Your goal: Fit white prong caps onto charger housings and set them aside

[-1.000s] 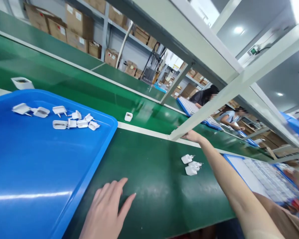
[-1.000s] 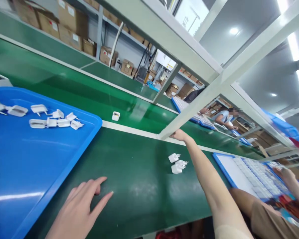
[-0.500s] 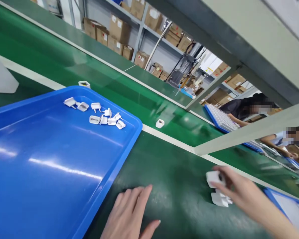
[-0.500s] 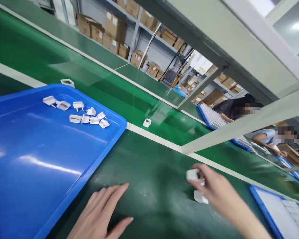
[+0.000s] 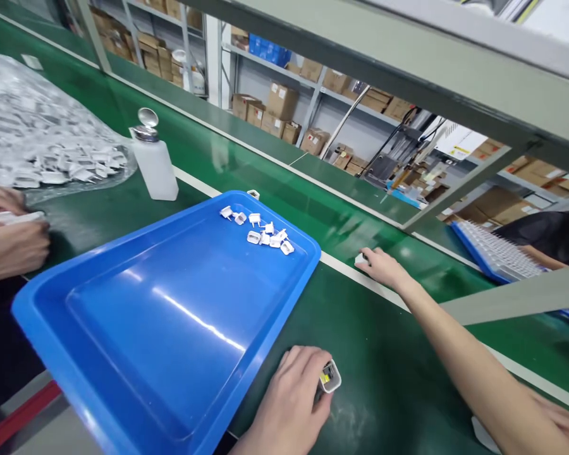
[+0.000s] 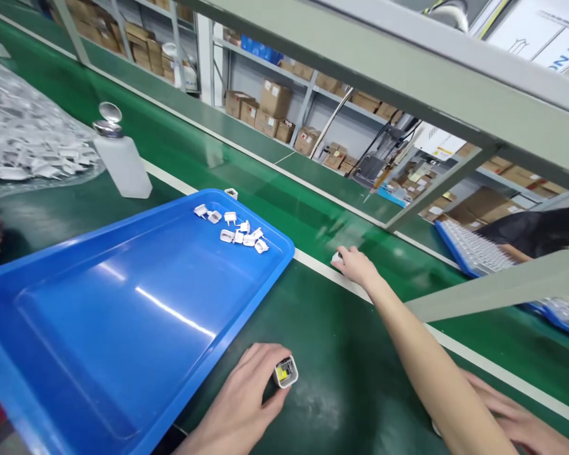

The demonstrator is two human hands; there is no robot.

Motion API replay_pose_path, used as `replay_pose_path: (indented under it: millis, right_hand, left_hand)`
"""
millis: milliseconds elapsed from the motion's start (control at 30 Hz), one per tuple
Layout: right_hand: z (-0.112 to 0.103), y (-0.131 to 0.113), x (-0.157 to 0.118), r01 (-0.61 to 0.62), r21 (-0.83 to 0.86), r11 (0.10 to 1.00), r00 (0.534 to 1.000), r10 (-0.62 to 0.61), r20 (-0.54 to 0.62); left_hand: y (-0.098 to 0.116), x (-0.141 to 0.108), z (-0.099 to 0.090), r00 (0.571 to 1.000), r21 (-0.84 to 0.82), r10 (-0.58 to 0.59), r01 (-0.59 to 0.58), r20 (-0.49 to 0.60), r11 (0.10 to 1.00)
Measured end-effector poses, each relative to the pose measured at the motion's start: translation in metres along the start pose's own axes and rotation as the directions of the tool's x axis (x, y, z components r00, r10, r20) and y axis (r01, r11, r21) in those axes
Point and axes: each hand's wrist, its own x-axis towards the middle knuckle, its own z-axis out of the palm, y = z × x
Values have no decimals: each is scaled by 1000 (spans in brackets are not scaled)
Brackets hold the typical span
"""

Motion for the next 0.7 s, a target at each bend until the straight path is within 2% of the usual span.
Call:
replay_pose_path:
  millis: [67,167,267,333,433,567,633,700]
  right_hand:
    - [7,2,-6,20,-23,1000,999,-19,31]
    - [7,-4,-45,130,8,992,986,-130,109]
    - [-1,-22,-82,280,89,956,925,-294,241]
    - [-3,-41,-88,394,135,909,878,-416,238]
    - [6,-82,-62,485,178,856,855,-507,107]
    - [34,-139,4,431,160,888,897,-440,30]
    - [41,-152,23,423,161,892,901,-433,35]
    - [38,-150,20,425,165,890,900,-435,30]
  left_hand:
    - [2,1,-2,1000,-7,1,-1,-1,1000]
    - [0,2,-2,999,27,26,-27,25,999]
    - [-3,2,0,998,66,49,-52,49,996]
    - [-3,2,-1,997,66,41,-46,65,997]
    - [-1,2,-4,996,40,5,-8,87,999]
    - [4,1,-9,994,-11,-64,65,84,998]
    - [6,1,-10,994,-27,-85,87,64,996]
    - [7,0,-9,994,-33,-92,94,55,995]
